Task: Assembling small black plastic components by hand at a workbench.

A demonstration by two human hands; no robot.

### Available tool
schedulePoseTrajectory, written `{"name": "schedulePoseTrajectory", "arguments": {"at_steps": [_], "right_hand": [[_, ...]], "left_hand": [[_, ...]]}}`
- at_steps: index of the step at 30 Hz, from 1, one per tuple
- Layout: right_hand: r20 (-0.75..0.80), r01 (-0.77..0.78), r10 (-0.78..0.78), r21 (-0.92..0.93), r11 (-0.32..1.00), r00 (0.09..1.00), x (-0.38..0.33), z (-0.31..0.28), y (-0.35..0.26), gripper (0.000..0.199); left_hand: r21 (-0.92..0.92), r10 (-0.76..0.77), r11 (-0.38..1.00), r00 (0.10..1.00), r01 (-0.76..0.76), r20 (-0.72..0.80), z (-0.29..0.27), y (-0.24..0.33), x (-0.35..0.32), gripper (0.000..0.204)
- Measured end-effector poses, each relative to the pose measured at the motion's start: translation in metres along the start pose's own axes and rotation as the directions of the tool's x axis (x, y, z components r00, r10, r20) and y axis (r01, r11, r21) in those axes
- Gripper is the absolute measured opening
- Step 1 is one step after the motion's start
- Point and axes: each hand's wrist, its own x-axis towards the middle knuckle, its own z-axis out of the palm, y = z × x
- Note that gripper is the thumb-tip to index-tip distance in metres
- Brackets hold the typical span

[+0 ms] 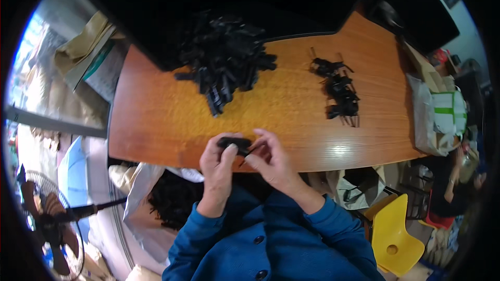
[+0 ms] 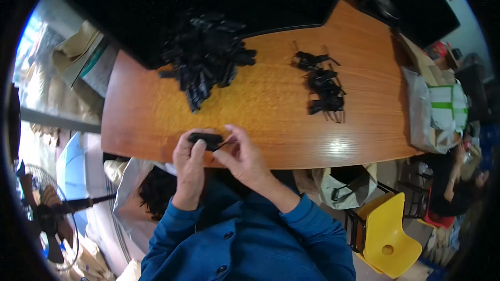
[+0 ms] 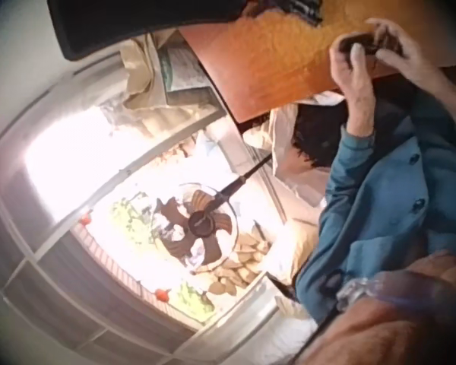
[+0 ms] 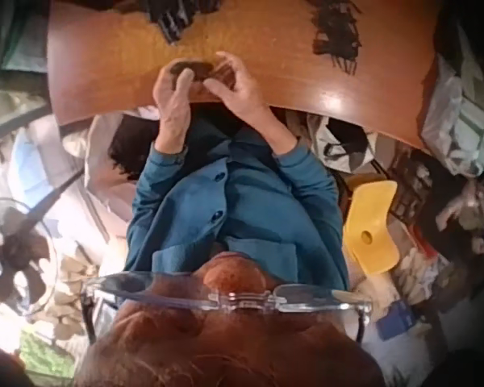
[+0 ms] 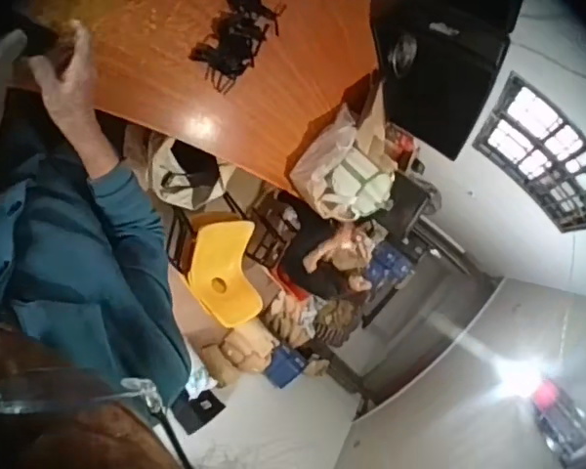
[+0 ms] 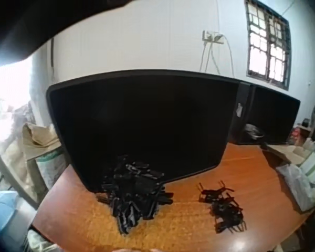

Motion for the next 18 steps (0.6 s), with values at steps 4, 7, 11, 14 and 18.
{"name": "schedulePoseTrajectory", "arguments": {"at_steps": [4, 7, 11, 14, 18], "right_hand": [[0.180, -0.214, 0.184, 0.161, 0.964, 0.966, 0.014, -0.006, -0.001, 0.048], [0.128, -0.234, 0.221, 0.100, 0.967, 0.967, 0.023, -0.008, 0.002, 0.031], [0.014, -0.179, 0.180, -0.047, 0.983, 0.984, 0.032, -0.004, -0.003, 0.024], [0.249, -0.119, 0.121, -0.023, 0.993, 0.961, 0.049, -0.024, -0.005, 0.029], [0.112, 0.144, -0.095, -0.622, 0.770, 0.989, 0.103, -0.110, -0.046, 0.039]], "left_hand": [[-0.025, 0.002, 1.000, 0.999, -0.001, 0.040, 0.004, 0.000, 0.008, 0.021], [-0.037, -0.033, 0.999, 0.998, 0.035, 0.053, 0.007, -0.005, 0.018, 0.021], [-0.029, -0.077, 0.997, 0.997, 0.078, 0.016, 0.006, -0.009, 0.028, 0.021], [0.034, -0.099, 0.995, 0.994, 0.097, 0.051, 0.004, 0.003, 0.039, 0.015], [0.177, -0.148, 0.974, 0.989, 0.141, 0.027, -0.028, 0.014, 0.067, 0.005]]}}
